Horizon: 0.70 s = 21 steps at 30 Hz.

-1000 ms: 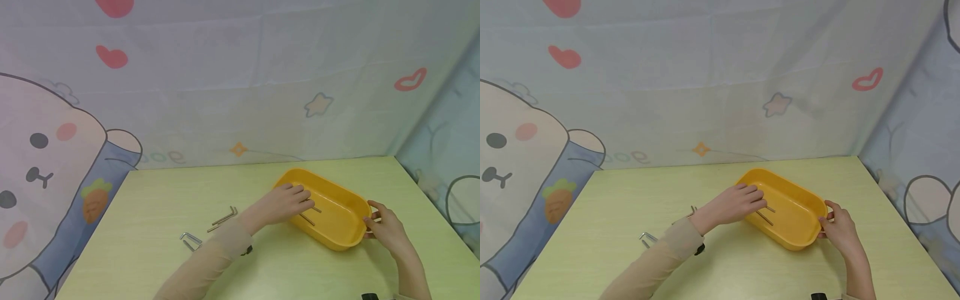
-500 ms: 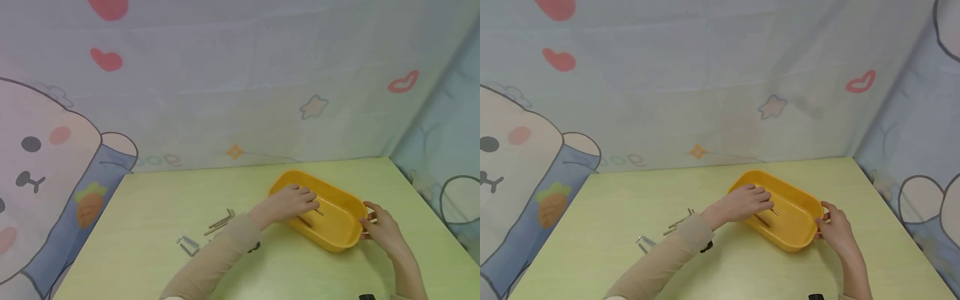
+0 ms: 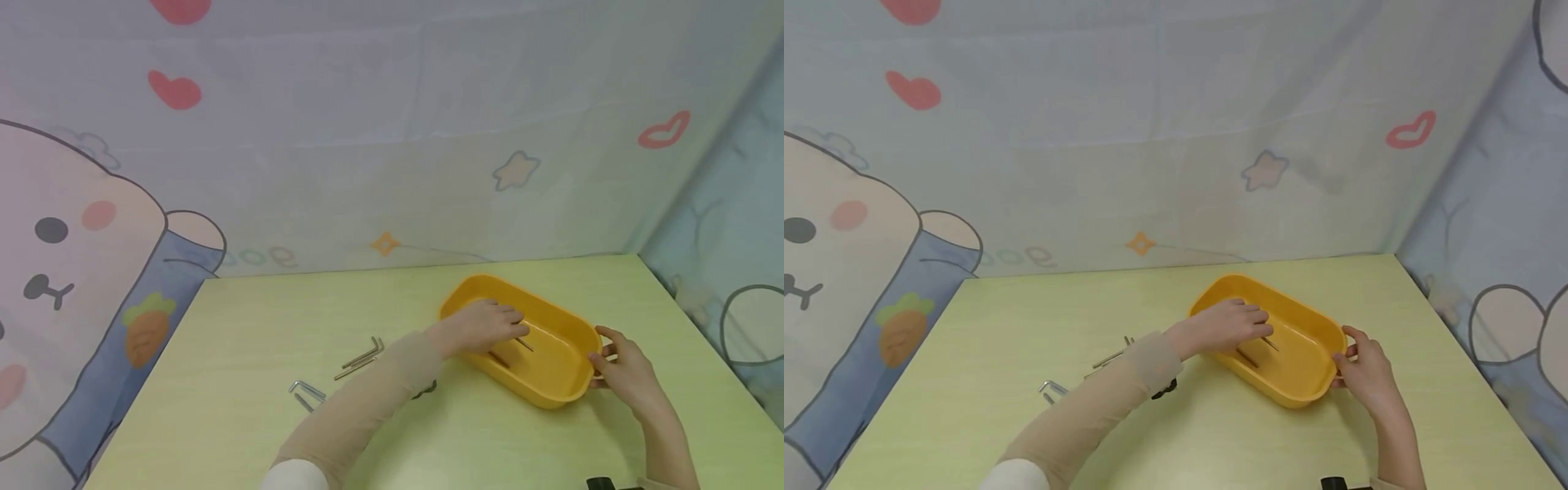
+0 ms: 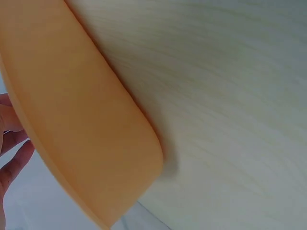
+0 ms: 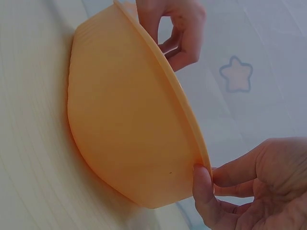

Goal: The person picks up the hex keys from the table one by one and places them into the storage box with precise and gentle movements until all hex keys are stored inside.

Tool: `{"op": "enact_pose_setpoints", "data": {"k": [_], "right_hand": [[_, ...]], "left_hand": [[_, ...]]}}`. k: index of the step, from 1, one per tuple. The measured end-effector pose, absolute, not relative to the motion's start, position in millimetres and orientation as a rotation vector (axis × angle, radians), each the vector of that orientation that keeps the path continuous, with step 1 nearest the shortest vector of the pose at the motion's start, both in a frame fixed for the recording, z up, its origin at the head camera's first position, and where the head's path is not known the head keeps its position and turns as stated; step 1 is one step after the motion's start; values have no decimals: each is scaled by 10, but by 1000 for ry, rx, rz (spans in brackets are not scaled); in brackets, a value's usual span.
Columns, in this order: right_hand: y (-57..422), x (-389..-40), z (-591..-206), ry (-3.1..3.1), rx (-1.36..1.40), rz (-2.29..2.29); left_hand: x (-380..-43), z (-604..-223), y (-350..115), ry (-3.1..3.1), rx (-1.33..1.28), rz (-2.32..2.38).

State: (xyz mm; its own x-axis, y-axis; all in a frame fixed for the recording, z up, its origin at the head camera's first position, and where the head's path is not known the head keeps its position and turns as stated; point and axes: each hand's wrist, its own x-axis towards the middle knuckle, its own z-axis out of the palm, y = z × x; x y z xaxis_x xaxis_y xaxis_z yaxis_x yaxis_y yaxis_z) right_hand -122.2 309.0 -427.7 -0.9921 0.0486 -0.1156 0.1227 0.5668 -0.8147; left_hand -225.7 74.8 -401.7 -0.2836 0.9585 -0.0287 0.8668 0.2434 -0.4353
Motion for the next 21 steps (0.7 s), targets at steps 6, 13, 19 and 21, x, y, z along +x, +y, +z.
{"op": "enact_pose_setpoints", "data": {"k": [6,13,19,21], "right_hand": [[3111,-1221,-4257,2721,144,-1403],[3111,-1204,-4258,2708,140,-1407],[3111,-1188,-4252,2723,134,-1388],[3111,-1183,-4248,2723,130,-1385]], "left_hand": [[-2339,-4057,799,-2323,-1751,485],[-2423,-4153,851,-2450,-1777,417],[-2459,-4231,881,-2503,-1758,404],[-2466,-4250,886,-2504,-1758,388]]}}
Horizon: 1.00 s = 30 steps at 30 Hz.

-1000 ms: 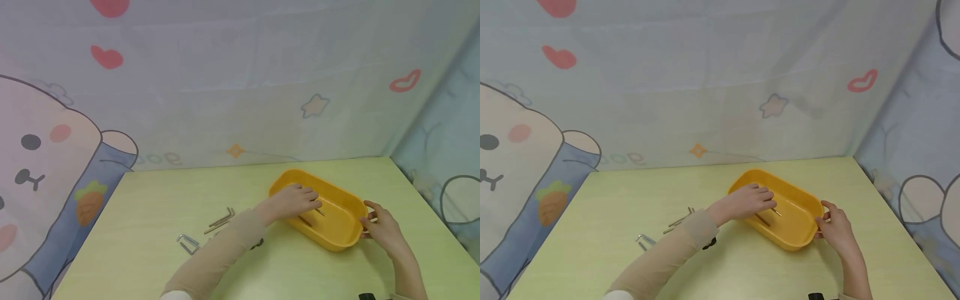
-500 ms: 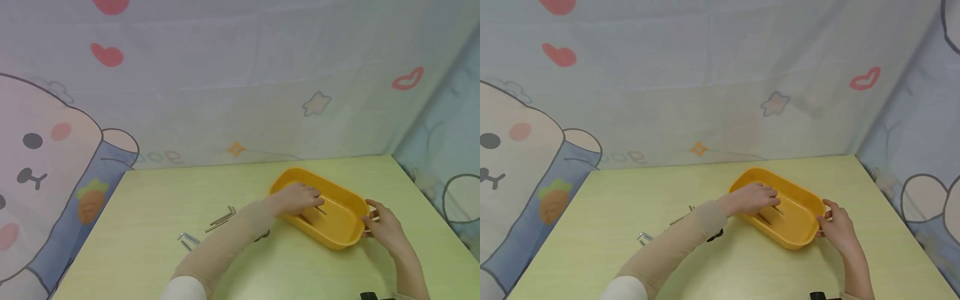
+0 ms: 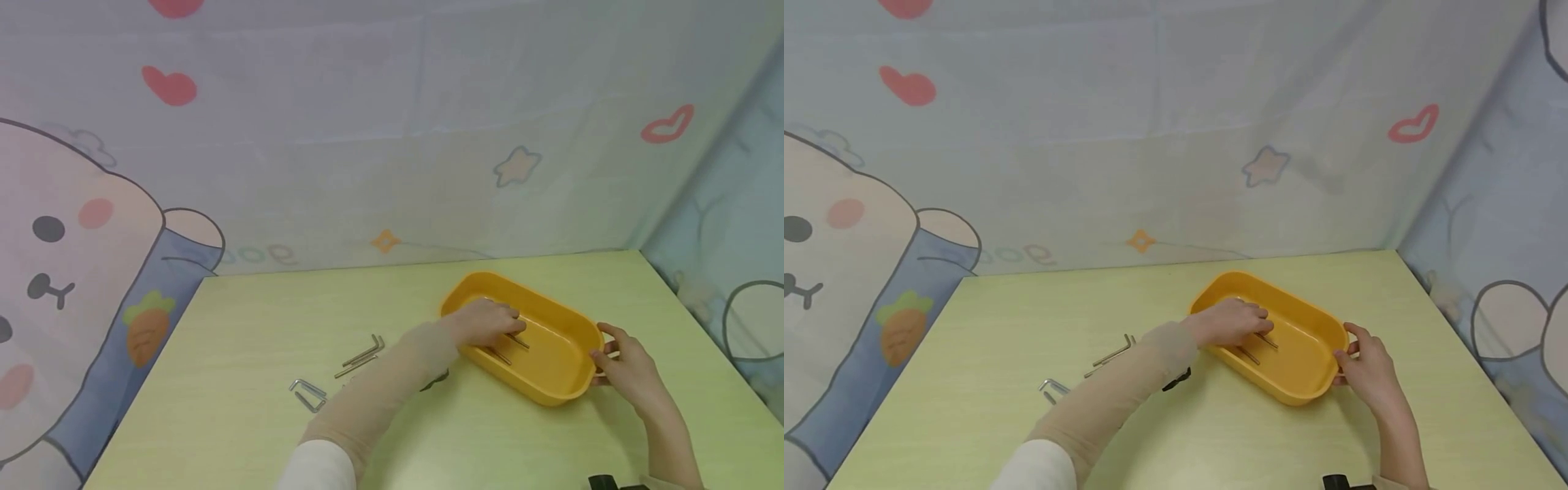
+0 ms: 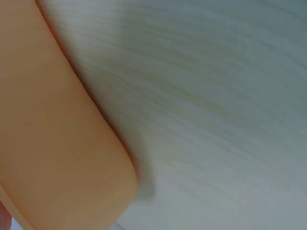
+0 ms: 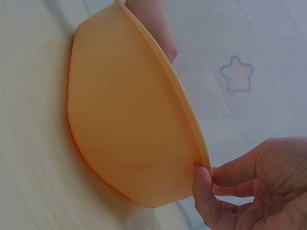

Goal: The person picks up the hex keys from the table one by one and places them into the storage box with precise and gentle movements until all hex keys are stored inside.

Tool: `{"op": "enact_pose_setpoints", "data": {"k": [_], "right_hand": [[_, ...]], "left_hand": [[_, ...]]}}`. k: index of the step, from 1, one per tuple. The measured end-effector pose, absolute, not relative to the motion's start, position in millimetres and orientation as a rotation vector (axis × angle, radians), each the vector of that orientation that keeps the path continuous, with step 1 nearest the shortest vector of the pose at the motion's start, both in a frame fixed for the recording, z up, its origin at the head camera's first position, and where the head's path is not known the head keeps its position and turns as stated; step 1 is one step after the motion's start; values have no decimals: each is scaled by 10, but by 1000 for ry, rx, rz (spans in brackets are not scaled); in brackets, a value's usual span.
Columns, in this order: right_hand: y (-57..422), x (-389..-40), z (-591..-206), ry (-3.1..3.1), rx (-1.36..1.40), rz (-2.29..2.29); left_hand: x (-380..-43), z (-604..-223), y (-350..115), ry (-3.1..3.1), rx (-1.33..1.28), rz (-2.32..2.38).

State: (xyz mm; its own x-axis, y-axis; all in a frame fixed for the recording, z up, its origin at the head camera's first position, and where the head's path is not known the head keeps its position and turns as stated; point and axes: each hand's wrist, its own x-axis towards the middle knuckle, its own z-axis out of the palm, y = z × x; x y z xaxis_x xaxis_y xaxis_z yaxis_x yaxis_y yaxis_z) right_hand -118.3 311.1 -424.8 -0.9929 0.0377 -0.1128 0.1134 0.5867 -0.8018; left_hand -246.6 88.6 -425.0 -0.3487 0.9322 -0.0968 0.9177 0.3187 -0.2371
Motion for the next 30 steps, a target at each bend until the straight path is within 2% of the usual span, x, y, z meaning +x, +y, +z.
{"op": "enact_pose_setpoints", "data": {"k": [30], "right_hand": [[3071,-1205,-4258,2711,149,-1382]], "left_hand": [[-2512,-4378,948,-2550,-1706,383]]}}
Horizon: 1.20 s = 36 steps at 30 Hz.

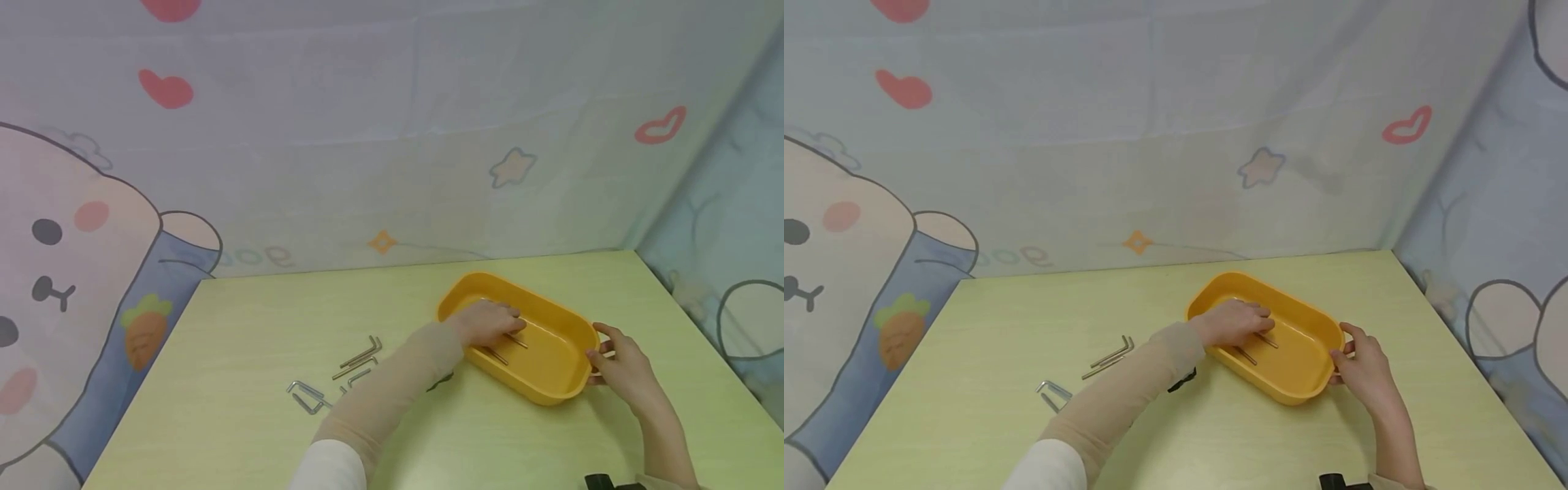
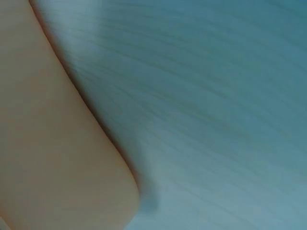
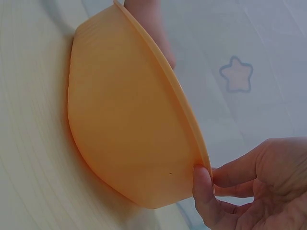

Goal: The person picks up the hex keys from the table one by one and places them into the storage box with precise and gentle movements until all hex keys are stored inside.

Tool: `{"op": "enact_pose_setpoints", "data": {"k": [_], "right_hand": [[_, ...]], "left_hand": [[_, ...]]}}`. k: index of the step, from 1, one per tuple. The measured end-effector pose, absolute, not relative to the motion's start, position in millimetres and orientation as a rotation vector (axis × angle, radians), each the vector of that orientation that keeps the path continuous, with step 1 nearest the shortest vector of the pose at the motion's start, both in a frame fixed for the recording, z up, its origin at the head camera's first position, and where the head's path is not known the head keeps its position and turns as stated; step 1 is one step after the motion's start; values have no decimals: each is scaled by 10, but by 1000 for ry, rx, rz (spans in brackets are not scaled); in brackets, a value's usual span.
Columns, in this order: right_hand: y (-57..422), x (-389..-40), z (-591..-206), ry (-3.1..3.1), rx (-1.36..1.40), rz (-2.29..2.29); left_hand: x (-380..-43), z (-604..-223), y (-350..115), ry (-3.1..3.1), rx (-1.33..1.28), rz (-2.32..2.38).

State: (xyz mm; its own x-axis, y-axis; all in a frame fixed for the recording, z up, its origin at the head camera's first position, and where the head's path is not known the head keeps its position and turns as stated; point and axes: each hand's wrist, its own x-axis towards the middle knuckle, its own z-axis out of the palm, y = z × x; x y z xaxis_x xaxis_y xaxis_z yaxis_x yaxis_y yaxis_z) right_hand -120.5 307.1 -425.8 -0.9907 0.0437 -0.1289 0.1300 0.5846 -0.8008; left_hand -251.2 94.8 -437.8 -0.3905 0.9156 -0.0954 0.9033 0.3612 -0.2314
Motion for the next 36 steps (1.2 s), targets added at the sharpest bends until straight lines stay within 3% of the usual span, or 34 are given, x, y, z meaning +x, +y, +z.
{"op": "enact_pose_setpoints", "data": {"k": [36], "right_hand": [[3054,-1233,-4261,2710,146,-1379]], "left_hand": [[-1958,-4032,520,-2281,-1379,386]]}}
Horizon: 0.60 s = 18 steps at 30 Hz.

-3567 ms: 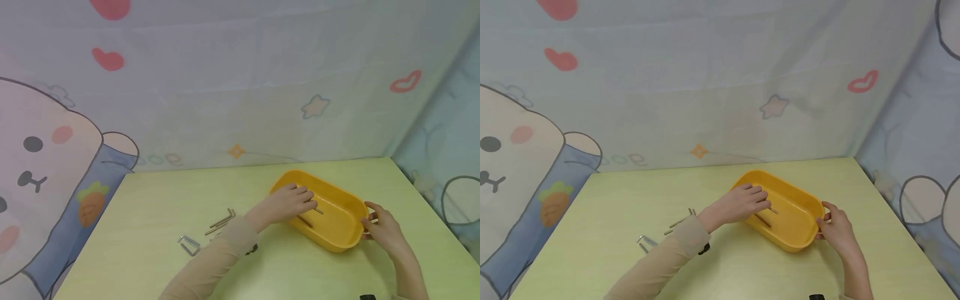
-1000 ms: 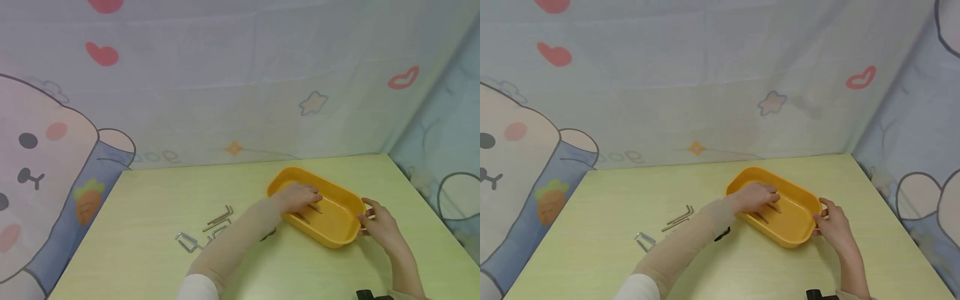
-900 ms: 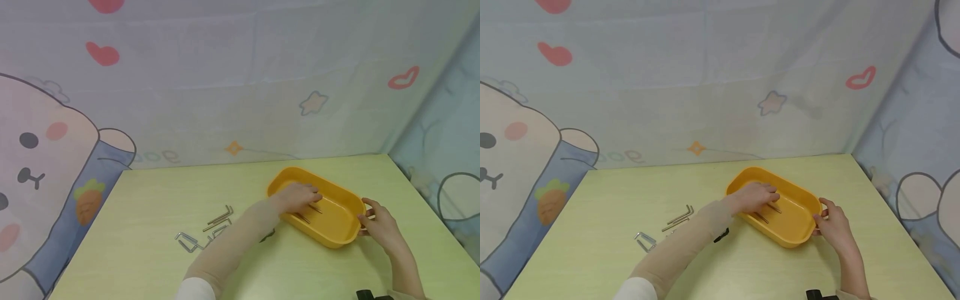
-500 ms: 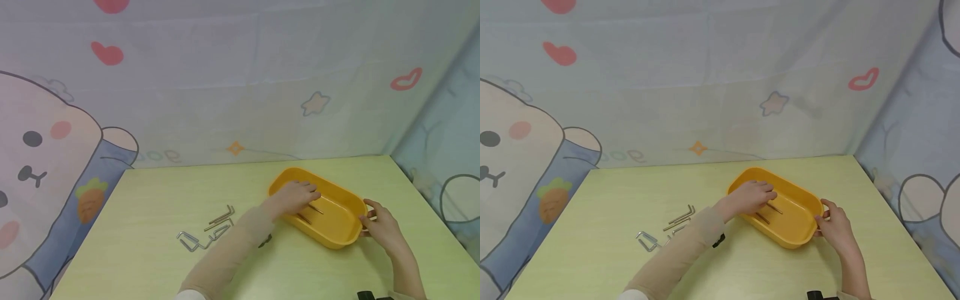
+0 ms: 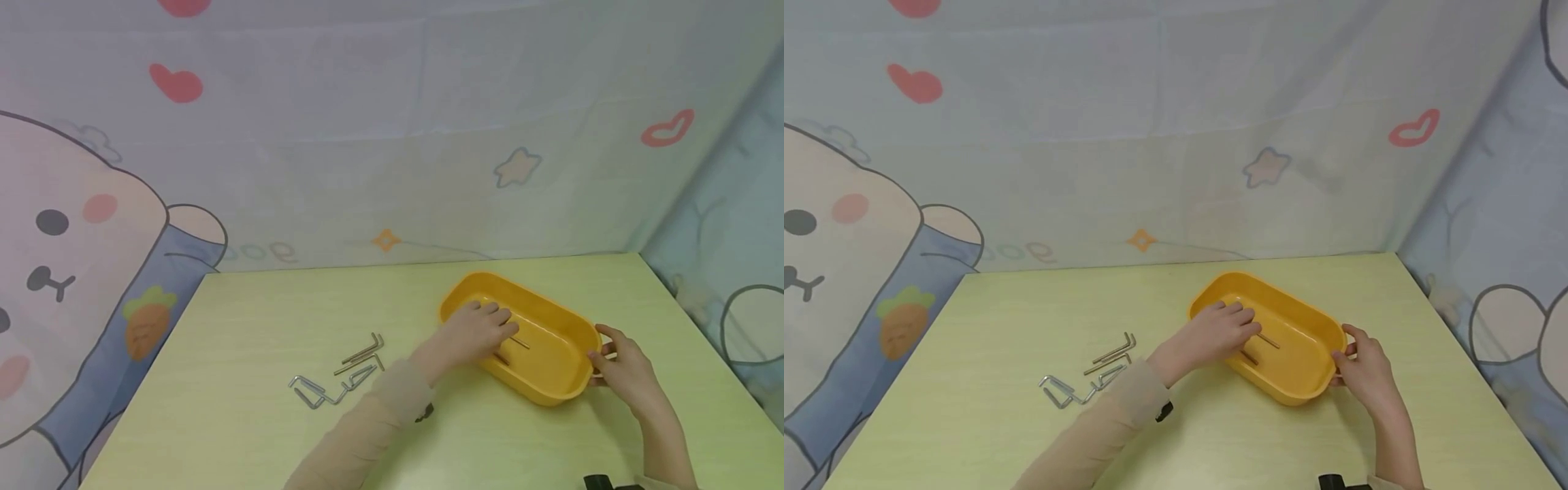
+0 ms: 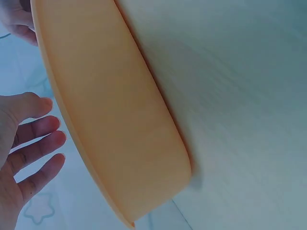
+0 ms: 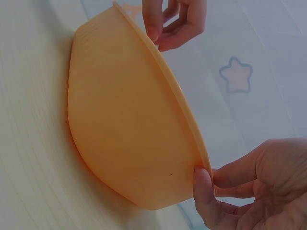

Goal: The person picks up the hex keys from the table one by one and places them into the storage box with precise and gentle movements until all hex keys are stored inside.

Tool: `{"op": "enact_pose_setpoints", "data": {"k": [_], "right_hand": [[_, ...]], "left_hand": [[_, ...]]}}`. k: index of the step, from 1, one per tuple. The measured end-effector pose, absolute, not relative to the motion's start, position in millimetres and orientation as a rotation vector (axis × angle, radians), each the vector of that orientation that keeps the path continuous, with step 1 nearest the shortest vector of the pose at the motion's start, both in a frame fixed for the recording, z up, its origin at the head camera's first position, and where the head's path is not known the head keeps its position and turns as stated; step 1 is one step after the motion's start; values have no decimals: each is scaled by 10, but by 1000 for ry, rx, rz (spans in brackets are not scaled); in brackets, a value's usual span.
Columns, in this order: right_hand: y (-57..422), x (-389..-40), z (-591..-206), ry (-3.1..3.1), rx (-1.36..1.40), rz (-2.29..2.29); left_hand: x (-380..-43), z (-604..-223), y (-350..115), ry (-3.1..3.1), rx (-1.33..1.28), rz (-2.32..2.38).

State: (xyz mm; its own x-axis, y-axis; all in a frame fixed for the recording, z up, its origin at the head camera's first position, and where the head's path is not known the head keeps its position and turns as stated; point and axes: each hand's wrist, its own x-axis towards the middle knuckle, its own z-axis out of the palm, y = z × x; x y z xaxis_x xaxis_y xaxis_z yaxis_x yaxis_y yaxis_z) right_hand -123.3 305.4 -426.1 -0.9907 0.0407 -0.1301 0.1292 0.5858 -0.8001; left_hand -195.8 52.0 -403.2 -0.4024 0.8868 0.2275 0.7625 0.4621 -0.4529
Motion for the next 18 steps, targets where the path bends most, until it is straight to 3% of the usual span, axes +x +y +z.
{"op": "enact_pose_setpoints", "data": {"k": [18], "right_hand": [[3042,-1234,-4255,2706,151,-1371]], "left_hand": [[-1739,-4068,179,-2297,-1209,224]]}}
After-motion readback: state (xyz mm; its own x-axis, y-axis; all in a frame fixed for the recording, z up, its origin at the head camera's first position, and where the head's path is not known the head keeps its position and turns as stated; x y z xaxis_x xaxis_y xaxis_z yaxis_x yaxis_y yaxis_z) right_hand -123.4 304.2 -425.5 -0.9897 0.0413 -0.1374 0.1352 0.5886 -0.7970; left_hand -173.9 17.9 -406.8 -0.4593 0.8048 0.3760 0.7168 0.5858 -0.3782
